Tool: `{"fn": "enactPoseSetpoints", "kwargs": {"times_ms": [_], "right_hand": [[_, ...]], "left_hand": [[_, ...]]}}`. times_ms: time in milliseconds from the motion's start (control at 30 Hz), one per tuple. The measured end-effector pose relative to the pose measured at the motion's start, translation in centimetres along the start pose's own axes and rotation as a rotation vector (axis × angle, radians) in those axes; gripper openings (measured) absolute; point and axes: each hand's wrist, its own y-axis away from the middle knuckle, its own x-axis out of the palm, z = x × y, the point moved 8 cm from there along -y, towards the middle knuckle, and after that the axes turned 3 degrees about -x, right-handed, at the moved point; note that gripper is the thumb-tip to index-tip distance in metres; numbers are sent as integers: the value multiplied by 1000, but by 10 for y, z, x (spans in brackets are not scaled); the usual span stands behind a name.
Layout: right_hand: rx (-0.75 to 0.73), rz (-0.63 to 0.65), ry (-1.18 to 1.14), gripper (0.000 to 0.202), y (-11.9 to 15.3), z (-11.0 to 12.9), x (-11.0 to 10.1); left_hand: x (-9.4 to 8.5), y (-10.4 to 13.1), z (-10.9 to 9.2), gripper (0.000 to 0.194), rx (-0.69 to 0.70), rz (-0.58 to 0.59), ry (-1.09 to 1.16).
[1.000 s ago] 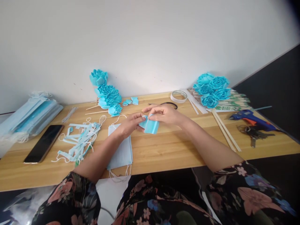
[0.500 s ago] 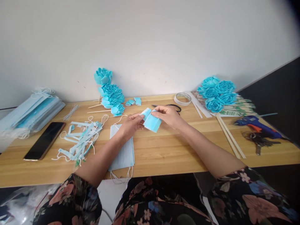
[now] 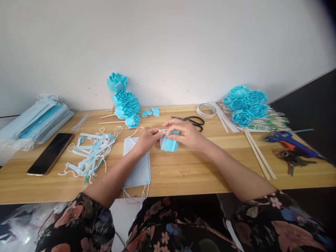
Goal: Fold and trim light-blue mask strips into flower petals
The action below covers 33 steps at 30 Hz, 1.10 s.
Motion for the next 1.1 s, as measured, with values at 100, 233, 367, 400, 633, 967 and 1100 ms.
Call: {"fn": "enactPoseSetpoints", "kwargs": {"times_ms": [100,233,367,400,633,967,1100], "right_hand": [[58,-32,33,10,2,-8,0],[180,-83,84,29,4,-13,-5],[260,-119,63,35,4,-18,-9],[276,-132,42,36,4,-21,-10],[360,-63,-104,29,7,-41,-1],[372,-290,-230,38,10,-36,-36],[330,-208,-459,47,15,-33,-65]], "left_hand": [[1,2,1,54,-11,0,11],[7,5,3,56,-9,71,67],[7,2,8,44,-30,68,44],[6,1,10,42,-37,45,20],[-7,-2,5,34,32,-89,-52],[-24,-5,10,39,5,-216,65],[-43,-5,4,36,67,-348,162]]}}
